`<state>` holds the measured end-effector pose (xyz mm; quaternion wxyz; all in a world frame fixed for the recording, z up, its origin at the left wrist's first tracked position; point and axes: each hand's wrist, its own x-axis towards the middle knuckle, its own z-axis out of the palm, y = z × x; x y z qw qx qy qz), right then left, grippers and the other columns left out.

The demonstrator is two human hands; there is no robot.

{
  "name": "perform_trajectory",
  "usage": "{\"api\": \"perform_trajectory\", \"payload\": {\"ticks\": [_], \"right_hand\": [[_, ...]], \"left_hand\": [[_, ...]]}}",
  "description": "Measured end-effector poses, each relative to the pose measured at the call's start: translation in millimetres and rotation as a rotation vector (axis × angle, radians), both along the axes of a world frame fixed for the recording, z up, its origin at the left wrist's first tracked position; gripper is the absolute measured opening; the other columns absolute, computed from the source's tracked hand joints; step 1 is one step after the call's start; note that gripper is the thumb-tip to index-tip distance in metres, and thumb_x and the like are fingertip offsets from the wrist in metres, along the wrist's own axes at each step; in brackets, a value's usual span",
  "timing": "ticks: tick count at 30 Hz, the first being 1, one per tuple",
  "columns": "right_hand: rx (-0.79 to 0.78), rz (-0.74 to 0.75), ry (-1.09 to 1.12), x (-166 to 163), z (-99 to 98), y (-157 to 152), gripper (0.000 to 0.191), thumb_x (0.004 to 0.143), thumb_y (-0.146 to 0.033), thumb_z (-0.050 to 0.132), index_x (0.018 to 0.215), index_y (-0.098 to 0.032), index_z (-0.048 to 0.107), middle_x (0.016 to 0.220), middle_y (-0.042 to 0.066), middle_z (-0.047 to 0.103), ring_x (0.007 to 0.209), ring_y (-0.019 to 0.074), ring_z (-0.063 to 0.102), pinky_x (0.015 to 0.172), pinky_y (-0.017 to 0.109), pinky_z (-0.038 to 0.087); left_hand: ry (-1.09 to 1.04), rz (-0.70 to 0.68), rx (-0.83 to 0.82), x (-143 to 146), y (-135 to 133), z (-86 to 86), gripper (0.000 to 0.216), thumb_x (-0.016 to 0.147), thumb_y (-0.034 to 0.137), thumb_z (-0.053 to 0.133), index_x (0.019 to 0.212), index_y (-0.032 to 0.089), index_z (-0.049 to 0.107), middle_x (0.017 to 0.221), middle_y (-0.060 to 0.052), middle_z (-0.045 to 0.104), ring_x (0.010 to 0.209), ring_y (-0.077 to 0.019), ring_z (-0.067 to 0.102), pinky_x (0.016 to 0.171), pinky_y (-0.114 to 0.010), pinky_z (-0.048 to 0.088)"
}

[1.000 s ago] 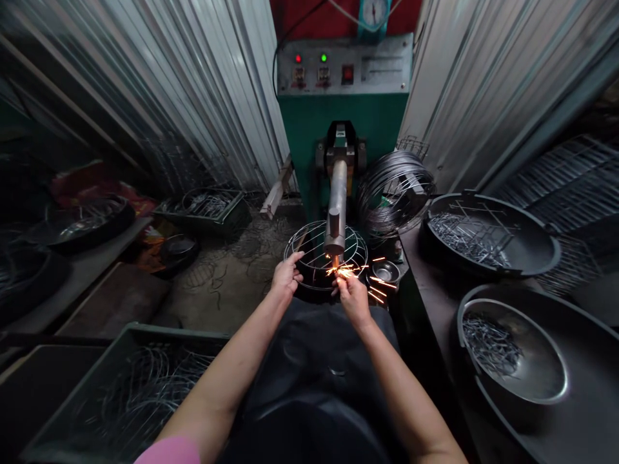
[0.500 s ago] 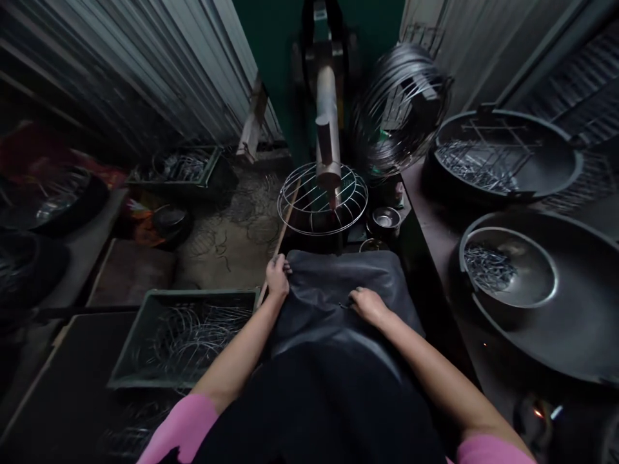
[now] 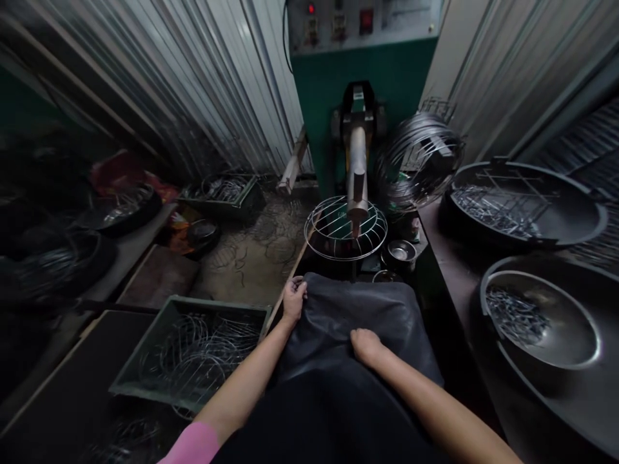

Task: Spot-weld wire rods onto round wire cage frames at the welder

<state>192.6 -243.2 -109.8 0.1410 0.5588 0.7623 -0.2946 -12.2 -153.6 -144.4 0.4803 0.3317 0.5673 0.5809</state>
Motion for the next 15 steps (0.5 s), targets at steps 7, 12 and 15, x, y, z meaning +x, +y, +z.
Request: {"api": "perform_trajectory", "payload": {"ticks": [7, 12, 15], "right_hand": [[-0.025, -0.264, 0.324, 43, 2.8, 6, 0.023, 0.077, -0.012, 0.039, 0.086, -0.016, 0.06, 0.083, 0.007, 0.068, 0.077, 0.0171, 0.062, 0.067, 0.025, 0.045], [0.173, -0.544, 0.545, 85, 6.9, 0, 0.026, 0.08, -0.034, 0.04, 0.088, -0.019, 0.059, 0.08, 0.005, 0.066, 0.075, 0.0188, 0.061, 0.069, 0.028, 0.045], [0.256, -0.554, 0.463, 95, 2.7, -6, 0.021, 0.079, -0.031, 0.042, 0.086, -0.021, 0.059, 0.081, 0.005, 0.066, 0.077, 0.0207, 0.063, 0.071, 0.029, 0.045]], "left_hand": [[-0.175, 0.038, -0.402, -8, 54, 61.3, 0.035, 0.067, 0.045, 0.066, 0.084, 0.017, 0.054, 0.07, -0.001, 0.051, 0.053, -0.0095, 0.049, 0.047, -0.023, 0.044], [-0.099, -0.166, -0.409, 7, 128, 132.1, 0.04, 0.066, 0.053, 0.066, 0.086, 0.019, 0.057, 0.076, -0.004, 0.054, 0.062, -0.0142, 0.054, 0.059, -0.034, 0.05], [-0.062, -0.265, -0.511, 21, 152, 151.3, 0.032, 0.064, 0.041, 0.072, 0.077, 0.018, 0.055, 0.067, -0.001, 0.051, 0.055, -0.012, 0.051, 0.058, -0.033, 0.049]]}}
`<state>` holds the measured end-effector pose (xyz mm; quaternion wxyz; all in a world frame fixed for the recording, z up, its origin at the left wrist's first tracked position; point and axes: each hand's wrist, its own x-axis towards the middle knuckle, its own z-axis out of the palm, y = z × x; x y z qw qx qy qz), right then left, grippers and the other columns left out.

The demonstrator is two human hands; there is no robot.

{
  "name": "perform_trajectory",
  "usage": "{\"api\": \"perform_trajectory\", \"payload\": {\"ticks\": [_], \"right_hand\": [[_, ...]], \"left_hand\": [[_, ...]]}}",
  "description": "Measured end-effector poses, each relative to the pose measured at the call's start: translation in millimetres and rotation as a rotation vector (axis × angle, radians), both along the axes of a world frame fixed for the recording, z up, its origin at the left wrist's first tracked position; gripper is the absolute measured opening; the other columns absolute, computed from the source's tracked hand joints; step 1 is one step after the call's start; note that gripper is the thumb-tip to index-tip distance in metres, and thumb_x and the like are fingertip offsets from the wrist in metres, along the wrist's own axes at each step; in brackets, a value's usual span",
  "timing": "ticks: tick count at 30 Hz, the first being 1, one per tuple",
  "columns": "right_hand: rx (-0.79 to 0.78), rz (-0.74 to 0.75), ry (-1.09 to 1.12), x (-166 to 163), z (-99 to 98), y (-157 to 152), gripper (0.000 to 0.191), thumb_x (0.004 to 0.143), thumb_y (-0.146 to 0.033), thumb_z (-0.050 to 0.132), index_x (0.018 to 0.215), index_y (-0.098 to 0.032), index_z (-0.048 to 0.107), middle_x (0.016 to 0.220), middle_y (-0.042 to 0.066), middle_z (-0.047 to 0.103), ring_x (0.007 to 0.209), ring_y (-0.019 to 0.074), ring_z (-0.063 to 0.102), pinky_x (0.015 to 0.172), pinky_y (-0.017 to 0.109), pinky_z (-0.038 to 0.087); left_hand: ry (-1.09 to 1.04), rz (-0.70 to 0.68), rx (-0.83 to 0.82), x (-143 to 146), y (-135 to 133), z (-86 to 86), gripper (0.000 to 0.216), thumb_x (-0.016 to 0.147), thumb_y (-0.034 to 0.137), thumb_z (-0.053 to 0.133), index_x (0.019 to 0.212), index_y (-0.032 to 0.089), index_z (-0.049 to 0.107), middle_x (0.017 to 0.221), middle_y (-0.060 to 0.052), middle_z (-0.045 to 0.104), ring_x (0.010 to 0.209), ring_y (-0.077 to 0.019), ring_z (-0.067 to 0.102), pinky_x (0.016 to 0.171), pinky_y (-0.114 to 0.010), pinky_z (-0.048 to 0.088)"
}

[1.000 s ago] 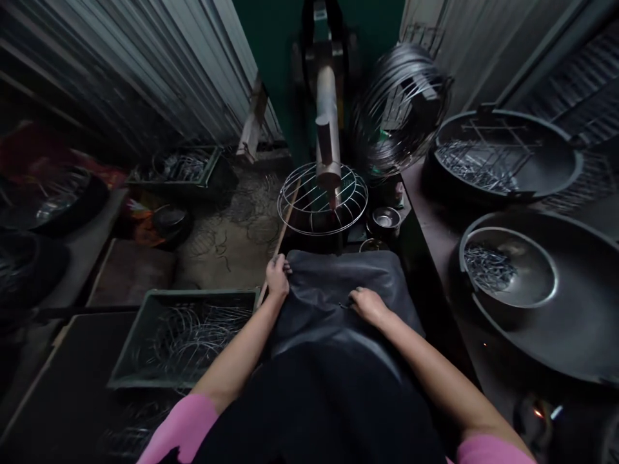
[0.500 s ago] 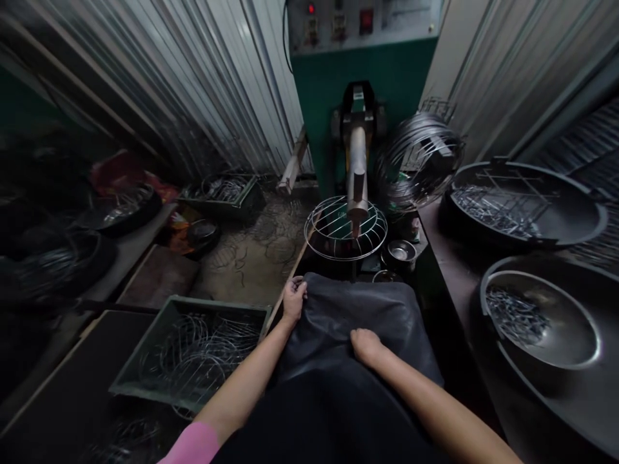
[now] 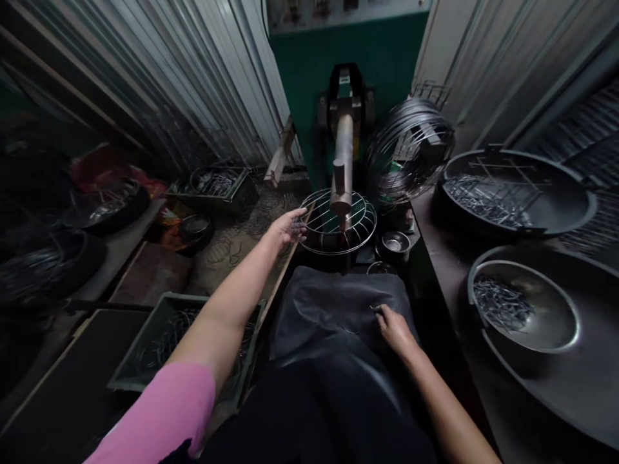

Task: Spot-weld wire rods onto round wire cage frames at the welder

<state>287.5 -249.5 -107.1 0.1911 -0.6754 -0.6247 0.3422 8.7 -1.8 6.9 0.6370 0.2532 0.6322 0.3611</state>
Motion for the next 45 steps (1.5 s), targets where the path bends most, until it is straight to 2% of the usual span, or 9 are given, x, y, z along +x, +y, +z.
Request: {"api": "perform_trajectory", "payload": {"ticks": [8, 14, 21, 23, 26, 29, 32, 39, 45], "right_hand": [[-0.004, -0.202, 0.018, 3, -6.2, 10, 0.026, 0.077, -0.025, 0.043, 0.099, -0.018, 0.056, 0.085, 0.008, 0.066, 0.08, 0.0204, 0.063, 0.074, 0.03, 0.046], [-0.052, -0.308, 0.277, 1, 0.5, 9, 0.027, 0.074, -0.037, 0.047, 0.093, -0.018, 0.054, 0.061, 0.0, 0.062, 0.051, 0.0165, 0.057, 0.054, 0.028, 0.046], [0.079, -0.186, 0.144, 6, -3.6, 3, 0.022, 0.07, -0.037, 0.051, 0.083, -0.022, 0.06, 0.071, 0.003, 0.067, 0.069, 0.0213, 0.063, 0.066, 0.031, 0.046], [0.077, -0.233, 0.161, 3, 6.2, 9, 0.022, 0.069, -0.038, 0.051, 0.083, -0.021, 0.058, 0.063, 0.001, 0.063, 0.06, 0.0195, 0.06, 0.059, 0.03, 0.046], [0.116, -0.296, 0.367, -14, 38.6, 24, 0.025, 0.072, -0.043, 0.052, 0.082, -0.02, 0.054, 0.061, 0.0, 0.06, 0.052, 0.016, 0.056, 0.052, 0.027, 0.045], [0.25, -0.286, 0.642, -41, 77.6, 50, 0.032, 0.078, -0.045, 0.053, 0.094, -0.018, 0.054, 0.079, 0.005, 0.065, 0.065, 0.0164, 0.062, 0.063, 0.029, 0.05], [0.334, -0.244, 0.756, -66, 98.8, 78, 0.033, 0.078, -0.047, 0.054, 0.093, -0.018, 0.055, 0.086, 0.007, 0.066, 0.07, 0.0176, 0.063, 0.066, 0.031, 0.051], [0.383, -0.16, 0.463, -74, 87.8, 109, 0.028, 0.076, -0.043, 0.052, 0.085, -0.018, 0.062, 0.074, 0.005, 0.067, 0.062, 0.018, 0.062, 0.057, 0.028, 0.049], [0.328, -0.176, 0.481, -72, 94.5, 115, 0.029, 0.076, -0.042, 0.051, 0.088, -0.018, 0.061, 0.065, 0.004, 0.066, 0.052, 0.0172, 0.058, 0.047, 0.027, 0.044]], "left_hand": [[-0.135, 0.09, -0.036, 8, -8, -0.4, 0.036, 0.062, 0.031, 0.071, 0.057, 0.018, 0.037, 0.045, 0.008, 0.03, 0.034, -0.003, 0.026, 0.036, -0.017, 0.028], [-0.166, 0.17, 0.049, 10, -22, -4.1, 0.037, 0.06, 0.031, 0.07, 0.056, 0.019, 0.034, 0.044, 0.011, 0.025, 0.032, -0.0007, 0.017, 0.033, -0.015, 0.019], [-0.145, 0.304, 0.126, 14, -34, -3.8, 0.033, 0.055, 0.029, 0.071, 0.06, 0.018, 0.04, 0.044, 0.012, 0.026, 0.032, -0.0002, 0.017, 0.031, -0.015, 0.016], [-0.124, 0.333, 0.154, 15, -37, -2.2, 0.034, 0.053, 0.03, 0.071, 0.061, 0.018, 0.04, 0.045, 0.011, 0.028, 0.031, -0.0007, 0.019, 0.031, -0.016, 0.017], [-0.125, 0.346, 0.211, 18, -45, -0.4, 0.037, 0.051, 0.03, 0.072, 0.059, 0.019, 0.037, 0.044, 0.012, 0.026, 0.032, -0.0008, 0.019, 0.032, -0.017, 0.017], [-0.15, 0.348, 0.249, 23, -53, 0.0, 0.039, 0.05, 0.031, 0.071, 0.058, 0.02, 0.035, 0.043, 0.012, 0.022, 0.032, -0.0008, 0.017, 0.032, -0.018, 0.016], [-0.178, 0.342, 0.271, 28, -60, 0.3, 0.038, 0.05, 0.031, 0.071, 0.059, 0.02, 0.035, 0.043, 0.013, 0.022, 0.032, -0.001, 0.017, 0.032, -0.018, 0.016], [-0.169, 0.348, 0.313, 34, -60, 3.8, 0.042, 0.049, 0.032, 0.072, 0.065, 0.021, 0.036, 0.044, 0.013, 0.025, 0.032, -0.001, 0.019, 0.033, -0.017, 0.017], [-0.185, 0.373, 0.315, 34, -56, 0.9, 0.041, 0.05, 0.032, 0.072, 0.066, 0.021, 0.035, 0.043, 0.014, 0.024, 0.032, -0.0014, 0.019, 0.033, -0.017, 0.017]]}}
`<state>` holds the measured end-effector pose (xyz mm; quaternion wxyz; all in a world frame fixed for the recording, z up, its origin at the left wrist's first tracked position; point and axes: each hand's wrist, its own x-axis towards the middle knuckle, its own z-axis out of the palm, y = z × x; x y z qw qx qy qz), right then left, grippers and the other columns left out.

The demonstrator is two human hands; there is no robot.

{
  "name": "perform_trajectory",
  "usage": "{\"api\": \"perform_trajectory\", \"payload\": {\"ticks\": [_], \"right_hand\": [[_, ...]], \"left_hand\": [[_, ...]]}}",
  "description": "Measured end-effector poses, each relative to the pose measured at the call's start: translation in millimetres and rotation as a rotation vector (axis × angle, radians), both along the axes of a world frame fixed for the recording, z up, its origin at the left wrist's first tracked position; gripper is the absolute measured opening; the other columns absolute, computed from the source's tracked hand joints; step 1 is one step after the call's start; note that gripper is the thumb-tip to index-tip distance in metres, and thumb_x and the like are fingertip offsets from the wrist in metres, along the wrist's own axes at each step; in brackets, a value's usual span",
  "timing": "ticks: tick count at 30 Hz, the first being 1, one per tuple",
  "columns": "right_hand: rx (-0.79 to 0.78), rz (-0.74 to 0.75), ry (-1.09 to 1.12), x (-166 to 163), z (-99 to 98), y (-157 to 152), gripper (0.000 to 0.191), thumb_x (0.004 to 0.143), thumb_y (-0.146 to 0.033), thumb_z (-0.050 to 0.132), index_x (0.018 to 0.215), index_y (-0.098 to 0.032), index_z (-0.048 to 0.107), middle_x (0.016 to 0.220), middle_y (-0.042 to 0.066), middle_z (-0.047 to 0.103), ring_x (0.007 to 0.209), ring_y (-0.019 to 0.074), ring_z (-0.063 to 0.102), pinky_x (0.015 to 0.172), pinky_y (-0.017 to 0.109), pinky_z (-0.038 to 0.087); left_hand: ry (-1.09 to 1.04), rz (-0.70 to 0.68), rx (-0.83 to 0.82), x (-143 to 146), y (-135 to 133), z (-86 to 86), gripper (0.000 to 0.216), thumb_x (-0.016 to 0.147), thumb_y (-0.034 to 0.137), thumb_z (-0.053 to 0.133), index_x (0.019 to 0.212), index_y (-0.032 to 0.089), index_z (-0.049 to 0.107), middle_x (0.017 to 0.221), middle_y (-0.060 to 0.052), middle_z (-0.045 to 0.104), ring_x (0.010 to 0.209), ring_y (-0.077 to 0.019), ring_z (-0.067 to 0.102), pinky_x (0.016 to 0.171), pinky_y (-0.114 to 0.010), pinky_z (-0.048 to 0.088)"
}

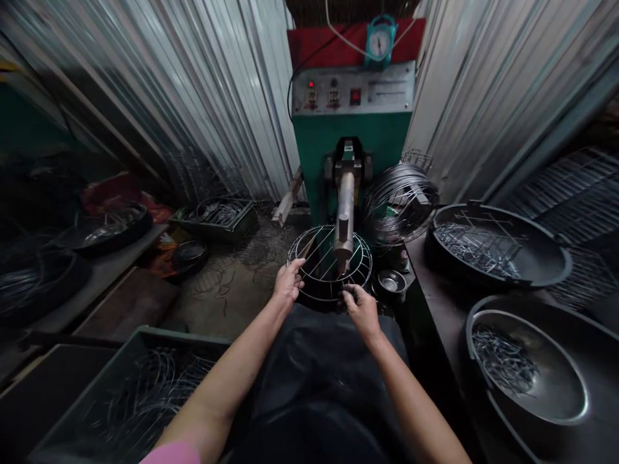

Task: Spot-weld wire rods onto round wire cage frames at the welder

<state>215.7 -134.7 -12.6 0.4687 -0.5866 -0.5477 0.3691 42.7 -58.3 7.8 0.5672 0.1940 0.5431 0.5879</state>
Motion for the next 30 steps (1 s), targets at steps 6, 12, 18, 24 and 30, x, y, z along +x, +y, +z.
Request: {"api": "perform_trajectory", "payload": {"ticks": [6, 12, 18, 24, 30], "right_hand": [[-0.001, 0.017, 0.057, -2, -0.6, 3, 0.03, 0.076, -0.045, 0.053, 0.089, -0.019, 0.061, 0.075, 0.006, 0.068, 0.059, 0.0192, 0.063, 0.049, 0.027, 0.046], [0.017, 0.022, 0.069, -2, 0.1, 6, 0.03, 0.077, -0.046, 0.053, 0.088, -0.019, 0.061, 0.077, 0.005, 0.068, 0.06, 0.0186, 0.064, 0.055, 0.028, 0.049], [0.059, 0.003, 0.019, 0, 2.0, 15, 0.028, 0.077, -0.043, 0.053, 0.086, -0.017, 0.061, 0.073, 0.004, 0.067, 0.058, 0.0171, 0.064, 0.059, 0.027, 0.049], [0.09, -0.035, 0.013, 0, 5.6, 12, 0.03, 0.076, -0.043, 0.054, 0.087, -0.016, 0.064, 0.073, 0.004, 0.068, 0.062, 0.0173, 0.064, 0.062, 0.028, 0.05], [-0.044, -0.215, 0.123, 42, -34.1, -23, 0.048, 0.074, -0.05, 0.056, 0.102, -0.012, 0.065, 0.075, 0.007, 0.068, 0.062, 0.0182, 0.063, 0.06, 0.03, 0.051]], "left_hand": [[0.005, -0.012, -0.016, -1, 1, 0.8, 0.04, 0.052, 0.033, 0.072, 0.066, 0.02, 0.036, 0.044, 0.014, 0.026, 0.031, -0.0008, 0.021, 0.033, -0.016, 0.017], [-0.003, 0.0, -0.032, -1, 6, -0.7, 0.038, 0.053, 0.031, 0.073, 0.065, 0.02, 0.038, 0.044, 0.013, 0.025, 0.03, -0.0008, 0.021, 0.032, -0.016, 0.016], [0.003, 0.013, -0.083, 3, 12, 0.9, 0.038, 0.052, 0.032, 0.073, 0.061, 0.019, 0.039, 0.042, 0.012, 0.027, 0.031, -0.0011, 0.02, 0.031, -0.016, 0.019], [0.022, 0.015, -0.103, 2, 7, -8.4, 0.041, 0.052, 0.039, 0.076, 0.063, 0.019, 0.042, 0.047, 0.011, 0.03, 0.033, -0.002, 0.025, 0.033, -0.016, 0.022], [0.14, -0.321, -0.291, -35, 31, -1.1, 0.055, 0.055, 0.063, 0.069, 0.076, 0.015, 0.053, 0.062, -0.002, 0.054, 0.054, -0.0147, 0.053, 0.054, -0.033, 0.047]]}}
